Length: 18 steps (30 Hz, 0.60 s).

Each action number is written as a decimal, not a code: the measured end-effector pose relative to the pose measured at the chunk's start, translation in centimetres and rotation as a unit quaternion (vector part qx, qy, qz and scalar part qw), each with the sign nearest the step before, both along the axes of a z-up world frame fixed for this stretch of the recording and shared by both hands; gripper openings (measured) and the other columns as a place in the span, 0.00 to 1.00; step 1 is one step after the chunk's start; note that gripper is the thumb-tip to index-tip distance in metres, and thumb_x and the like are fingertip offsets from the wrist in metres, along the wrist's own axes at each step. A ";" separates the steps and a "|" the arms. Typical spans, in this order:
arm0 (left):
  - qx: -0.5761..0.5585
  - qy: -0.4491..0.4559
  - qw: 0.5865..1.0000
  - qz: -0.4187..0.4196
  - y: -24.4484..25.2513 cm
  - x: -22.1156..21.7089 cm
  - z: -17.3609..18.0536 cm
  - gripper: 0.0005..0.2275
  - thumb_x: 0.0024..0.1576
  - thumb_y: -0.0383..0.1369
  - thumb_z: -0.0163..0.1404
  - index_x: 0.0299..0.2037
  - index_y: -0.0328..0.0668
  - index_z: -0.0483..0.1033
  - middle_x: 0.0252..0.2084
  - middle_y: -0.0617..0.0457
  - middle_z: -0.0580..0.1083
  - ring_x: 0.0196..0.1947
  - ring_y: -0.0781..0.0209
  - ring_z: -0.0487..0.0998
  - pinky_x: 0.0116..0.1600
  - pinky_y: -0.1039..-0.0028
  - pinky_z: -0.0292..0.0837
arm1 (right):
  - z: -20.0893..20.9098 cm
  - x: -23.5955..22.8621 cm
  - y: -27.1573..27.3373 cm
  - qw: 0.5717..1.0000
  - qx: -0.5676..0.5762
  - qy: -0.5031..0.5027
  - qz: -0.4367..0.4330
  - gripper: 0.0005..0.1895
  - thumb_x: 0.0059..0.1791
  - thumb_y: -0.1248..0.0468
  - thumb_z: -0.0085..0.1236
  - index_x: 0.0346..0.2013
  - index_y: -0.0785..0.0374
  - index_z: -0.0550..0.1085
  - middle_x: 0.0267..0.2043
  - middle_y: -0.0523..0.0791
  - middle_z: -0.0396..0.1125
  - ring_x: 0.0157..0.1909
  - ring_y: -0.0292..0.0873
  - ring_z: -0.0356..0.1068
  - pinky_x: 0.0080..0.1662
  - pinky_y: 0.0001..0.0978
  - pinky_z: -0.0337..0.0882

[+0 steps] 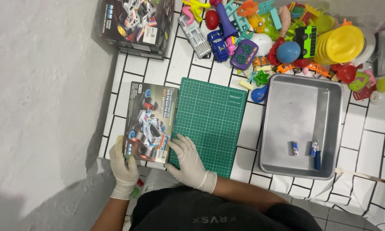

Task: The person assembles a blue toy car on a green cutting mat. They attach the chassis, wheels, and body, then place the completed car into a gray tray. Finally, they open a new box containing another toy car.

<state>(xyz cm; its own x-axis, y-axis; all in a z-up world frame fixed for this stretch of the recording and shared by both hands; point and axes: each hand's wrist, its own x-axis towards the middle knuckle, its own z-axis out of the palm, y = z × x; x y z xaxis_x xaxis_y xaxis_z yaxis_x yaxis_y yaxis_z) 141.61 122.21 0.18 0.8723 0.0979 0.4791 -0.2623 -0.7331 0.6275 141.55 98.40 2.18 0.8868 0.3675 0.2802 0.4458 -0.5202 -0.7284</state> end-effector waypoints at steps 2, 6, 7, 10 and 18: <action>0.004 0.033 0.999 -0.015 -1.3 0.6 3.3 0.27 0.66 0.46 0.30 0.61 0.24 0.64 0.54 0.36 0.70 0.49 0.42 0.71 0.54 0.57 0.66 | 1.0 0.0 0.2 1.000 -0.017 0.018 -0.012 0.38 0.49 0.54 0.60 0.68 0.67 0.57 0.67 0.57 0.59 0.73 0.65 0.54 0.72 0.63 0.51; 0.026 0.022 0.999 0.014 -0.8 0.0 1.5 0.27 0.66 0.43 0.32 0.65 0.24 0.62 0.61 0.33 0.69 0.54 0.39 0.71 0.58 0.55 0.68 | 0.6 -0.1 0.3 0.998 -0.040 0.014 -0.037 0.44 0.52 0.44 0.52 0.71 0.70 0.52 0.67 0.64 0.56 0.73 0.68 0.52 0.72 0.63 0.49; 0.030 0.013 0.999 0.012 -0.8 0.0 1.6 0.28 0.67 0.45 0.33 0.66 0.24 0.61 0.61 0.32 0.69 0.55 0.39 0.71 0.59 0.55 0.68 | 0.5 0.0 0.4 0.998 -0.051 0.002 -0.045 0.46 0.52 0.42 0.52 0.72 0.71 0.50 0.69 0.63 0.55 0.74 0.69 0.49 0.73 0.64 0.48; 0.019 -0.012 1.000 -0.005 0.2 0.1 -0.2 0.31 0.65 0.48 0.37 0.68 0.24 0.61 0.62 0.32 0.68 0.57 0.38 0.70 0.62 0.57 0.65 | 0.7 0.2 0.4 0.997 -0.068 -0.003 -0.047 0.51 0.52 0.38 0.50 0.72 0.74 0.48 0.68 0.66 0.53 0.75 0.73 0.44 0.72 0.66 0.42; -0.050 -0.013 0.996 -0.066 1.6 0.1 -0.9 0.37 0.58 0.52 0.49 0.72 0.32 0.58 0.64 0.37 0.66 0.62 0.43 0.67 0.68 0.61 0.61 | -0.1 0.0 0.9 0.998 -0.048 0.001 -0.049 0.48 0.52 0.40 0.50 0.74 0.70 0.49 0.69 0.64 0.56 0.75 0.69 0.46 0.73 0.61 0.36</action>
<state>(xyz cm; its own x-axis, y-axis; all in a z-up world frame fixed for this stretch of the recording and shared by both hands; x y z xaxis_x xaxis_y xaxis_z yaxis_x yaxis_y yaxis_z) 141.72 123.83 -0.68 0.8678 0.0317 0.4959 -0.3697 -0.6256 0.6870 141.59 99.35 2.03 0.9206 0.3039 0.2452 0.3871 -0.6289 -0.6743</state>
